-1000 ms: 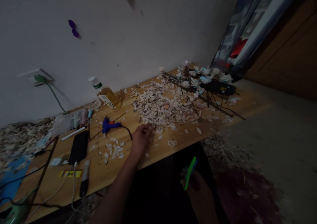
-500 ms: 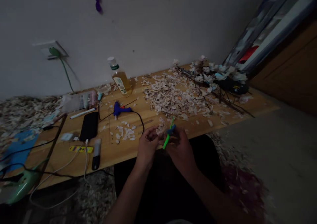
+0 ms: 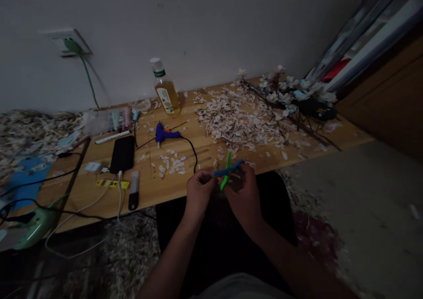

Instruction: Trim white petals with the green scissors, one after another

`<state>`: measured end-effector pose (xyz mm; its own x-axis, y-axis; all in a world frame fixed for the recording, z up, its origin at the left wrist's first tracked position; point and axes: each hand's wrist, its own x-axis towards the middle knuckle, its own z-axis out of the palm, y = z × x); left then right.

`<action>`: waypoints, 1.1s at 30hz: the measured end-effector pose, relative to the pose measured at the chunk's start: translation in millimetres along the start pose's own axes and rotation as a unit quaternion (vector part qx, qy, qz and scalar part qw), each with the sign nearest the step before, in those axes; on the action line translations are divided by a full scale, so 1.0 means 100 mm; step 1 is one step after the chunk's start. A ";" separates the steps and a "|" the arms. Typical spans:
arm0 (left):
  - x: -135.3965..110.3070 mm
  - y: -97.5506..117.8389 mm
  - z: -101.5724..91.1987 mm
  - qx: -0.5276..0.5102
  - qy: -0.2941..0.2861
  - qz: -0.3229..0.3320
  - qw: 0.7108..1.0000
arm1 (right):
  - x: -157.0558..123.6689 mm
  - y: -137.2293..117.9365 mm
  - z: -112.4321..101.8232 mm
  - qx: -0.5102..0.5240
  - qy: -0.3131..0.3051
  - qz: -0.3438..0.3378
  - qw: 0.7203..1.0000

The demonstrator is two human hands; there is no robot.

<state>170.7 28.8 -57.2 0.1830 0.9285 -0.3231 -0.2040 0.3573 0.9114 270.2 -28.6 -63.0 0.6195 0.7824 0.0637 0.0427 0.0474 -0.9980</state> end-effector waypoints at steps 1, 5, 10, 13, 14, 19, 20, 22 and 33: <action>0.00 -0.01 0.00 -0.006 0.002 -0.002 1.000 | -0.02 0.01 0.00 -0.001 0.006 0.008 1.000; 0.02 -0.06 -0.01 -0.046 -0.013 -0.024 0.999 | -0.02 0.01 0.00 0.059 -0.020 0.055 0.997; 0.05 -0.10 -0.01 -0.078 -0.054 -0.043 0.995 | 0.04 -0.01 -0.02 0.109 -0.021 0.112 0.987; 0.05 -0.12 -0.02 -0.069 -0.080 -0.035 0.994 | 0.09 -0.02 -0.06 0.119 -0.024 0.140 0.983; 0.05 -0.13 -0.02 -0.062 -0.086 -0.031 0.994 | 0.10 -0.02 -0.07 0.121 -0.025 0.148 0.981; 0.00 -0.13 -0.01 -0.034 -0.083 -0.004 0.996 | 0.14 -0.03 -0.14 0.109 -0.023 0.143 0.983; -0.01 -0.13 0.00 -0.029 -0.077 0.001 0.997 | 0.14 -0.02 -0.15 0.099 -0.019 0.134 0.986; -0.04 -0.11 0.02 -0.021 -0.065 0.010 0.998 | 0.14 0.00 -0.16 0.072 -0.010 0.116 0.991; -0.01 -0.25 0.04 -0.049 -0.040 -0.001 0.998 | 0.20 0.17 -0.19 0.033 0.003 0.093 0.995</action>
<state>179.8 18.3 -79.0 0.2597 0.9178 -0.3003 -0.2958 0.3716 0.8800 298.6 -23.7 -78.8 0.6162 0.7781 -0.1216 -0.1243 -0.0563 -0.9906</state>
